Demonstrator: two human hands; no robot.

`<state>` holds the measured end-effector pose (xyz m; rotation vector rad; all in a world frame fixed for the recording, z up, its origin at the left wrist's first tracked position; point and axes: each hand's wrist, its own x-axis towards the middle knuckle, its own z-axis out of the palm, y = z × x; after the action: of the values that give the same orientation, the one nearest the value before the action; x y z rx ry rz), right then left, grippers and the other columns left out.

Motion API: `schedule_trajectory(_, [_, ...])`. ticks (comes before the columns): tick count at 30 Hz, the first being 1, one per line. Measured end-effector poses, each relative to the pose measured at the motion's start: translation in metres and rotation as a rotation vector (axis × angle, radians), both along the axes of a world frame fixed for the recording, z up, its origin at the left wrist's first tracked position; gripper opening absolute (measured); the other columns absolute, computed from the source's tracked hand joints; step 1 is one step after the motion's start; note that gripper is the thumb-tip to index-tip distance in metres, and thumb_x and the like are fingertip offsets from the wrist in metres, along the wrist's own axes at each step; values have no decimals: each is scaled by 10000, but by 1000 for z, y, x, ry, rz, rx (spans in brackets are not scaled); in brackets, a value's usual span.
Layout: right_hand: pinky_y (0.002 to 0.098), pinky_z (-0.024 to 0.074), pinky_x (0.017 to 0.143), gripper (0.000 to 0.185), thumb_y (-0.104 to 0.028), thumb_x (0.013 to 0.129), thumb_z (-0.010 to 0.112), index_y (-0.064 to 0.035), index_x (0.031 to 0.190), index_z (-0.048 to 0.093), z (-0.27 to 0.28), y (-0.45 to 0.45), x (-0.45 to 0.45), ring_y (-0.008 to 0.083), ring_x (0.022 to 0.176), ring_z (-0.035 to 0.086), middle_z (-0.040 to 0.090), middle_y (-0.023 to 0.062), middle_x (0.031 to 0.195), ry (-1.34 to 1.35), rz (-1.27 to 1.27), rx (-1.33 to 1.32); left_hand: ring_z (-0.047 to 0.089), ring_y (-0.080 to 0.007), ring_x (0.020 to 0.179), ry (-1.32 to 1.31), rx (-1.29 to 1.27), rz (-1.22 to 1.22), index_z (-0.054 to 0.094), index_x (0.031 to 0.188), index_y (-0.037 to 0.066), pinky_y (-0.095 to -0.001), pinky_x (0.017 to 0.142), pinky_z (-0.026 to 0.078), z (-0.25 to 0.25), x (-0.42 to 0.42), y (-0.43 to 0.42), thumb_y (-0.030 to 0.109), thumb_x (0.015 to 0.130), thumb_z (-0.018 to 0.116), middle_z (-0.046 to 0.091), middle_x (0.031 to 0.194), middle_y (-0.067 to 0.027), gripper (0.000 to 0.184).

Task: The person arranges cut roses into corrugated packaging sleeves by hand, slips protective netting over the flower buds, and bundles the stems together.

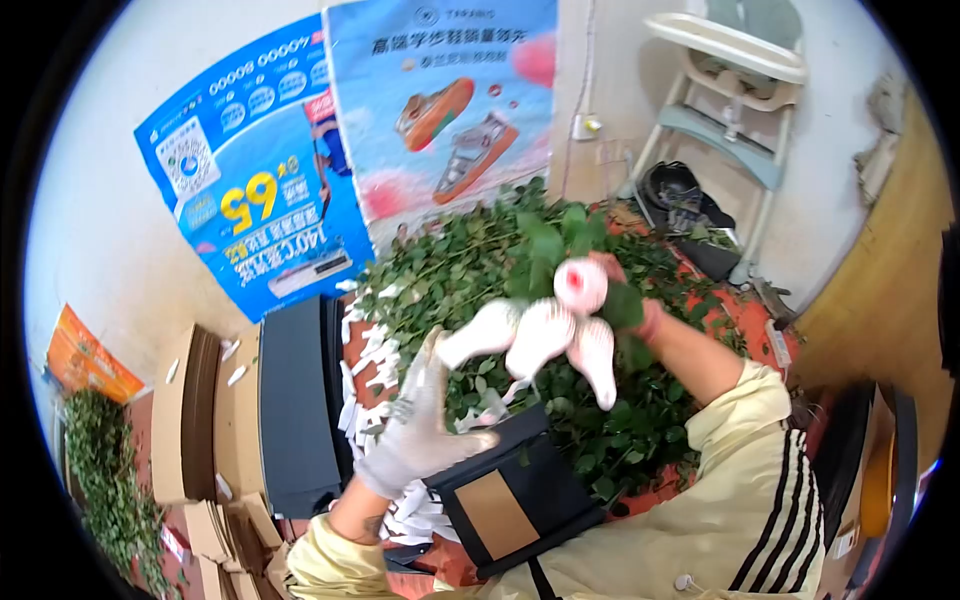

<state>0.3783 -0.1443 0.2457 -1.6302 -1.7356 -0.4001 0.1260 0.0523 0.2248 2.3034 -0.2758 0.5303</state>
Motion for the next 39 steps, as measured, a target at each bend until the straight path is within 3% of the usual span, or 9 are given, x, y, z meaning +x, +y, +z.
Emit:
schedule_trajectory(4, [428, 500, 791, 367, -233, 681, 644, -24, 978, 586, -14, -16, -33, 366, 927, 584, 583, 147, 1021, -292, 43, 256, 334, -434, 1270, -455, -37, -19, 415, 1297, 9, -457, 1036, 307, -5, 22, -65, 317, 590, 824, 314, 1360, -312, 873])
schedule_trajectory(7, [457, 492, 794, 444, -249, 651, 670, -14, 1010, 560, -30, -28, -49, 381, 937, 571, 568, 157, 1046, -278, -16, 289, 371, -368, 1265, -444, -373, -75, 313, 1378, 34, -441, 1011, 342, -9, 18, -104, 299, 622, 832, 328, 1370, -268, 954])
schedule_trajectory(10, [456, 482, 796, 445, -253, 644, 670, -11, 1002, 566, -24, -34, -60, 383, 943, 566, 564, 164, 1030, -265, -34, 335, 341, -285, 1291, -418, -705, -310, 53, 1456, 178, -449, 1070, 309, -17, 20, -118, 62, 541, 852, 276, 1410, -107, 1220])
schedule_trajectory(17, [440, 482, 816, 405, -237, 675, 687, -21, 1008, 602, -31, -34, -62, 351, 962, 577, 590, 158, 1020, -142, 26, 264, 382, -287, 1259, -457, -441, -174, 30, 1453, 143, -430, 1046, 327, -5, 18, -124, 137, 549, 872, 316, 1376, -164, 1235])
schedule_trajectory(18, [431, 484, 811, 415, -243, 684, 690, -20, 1021, 600, -36, -31, -69, 347, 961, 580, 593, 158, 1030, 345, 66, 213, 399, -291, 1243, -431, -408, -112, 33, 1452, 127, -431, 1040, 328, -1, 16, -126, 153, 568, 867, 340, 1359, -171, 1215])
schedule_trajectory(19, [430, 479, 816, 422, -248, 685, 689, -21, 1028, 597, -37, -31, -69, 346, 969, 576, 590, 157, 1041, 373, 76, 186, 415, -296, 1226, -406, -375, -51, 36, 1450, 111, -433, 1034, 329, 4, 15, -130, 168, 586, 862, 365, 1342, -178, 1197])
schedule_trajectory(26, [423, 450, 852, 469, -280, 699, 683, -25, 1078, 574, -26, -33, -76, 335, 1025, 551, 565, 154, 1113, -19, 162, 127, 555, -281, 959, -456, -394, 117, 221, 1321, -56, -391, 923, 407, 26, 29, -143, 97, 586, 812, 554, 1043, -131, 955])
schedule_trajectory(31, [418, 429, 877, 503, -302, 709, 678, -28, 1114, 558, -22, -33, -74, 328, 1065, 533, 547, 152, 1164, -81, 180, 135, 480, -297, 1143, -433, -277, 123, 119, 1393, -42, -377, 963, 401, 26, 30, -140, 136, 586, 836, 430, 1262, -215, 1094])
schedule_trajectory(39, [430, 362, 948, 528, -348, 734, 653, -81, 1175, 541, -48, -14, -38, 312, 1154, 479, 491, 134, 1282, -38, 66, 33, 541, -249, 1007, -303, -616, 179, 443, 1203, -33, -377, 932, 408, 14, 21, -126, 99, 613, 779, 525, 1094, -131, 691])
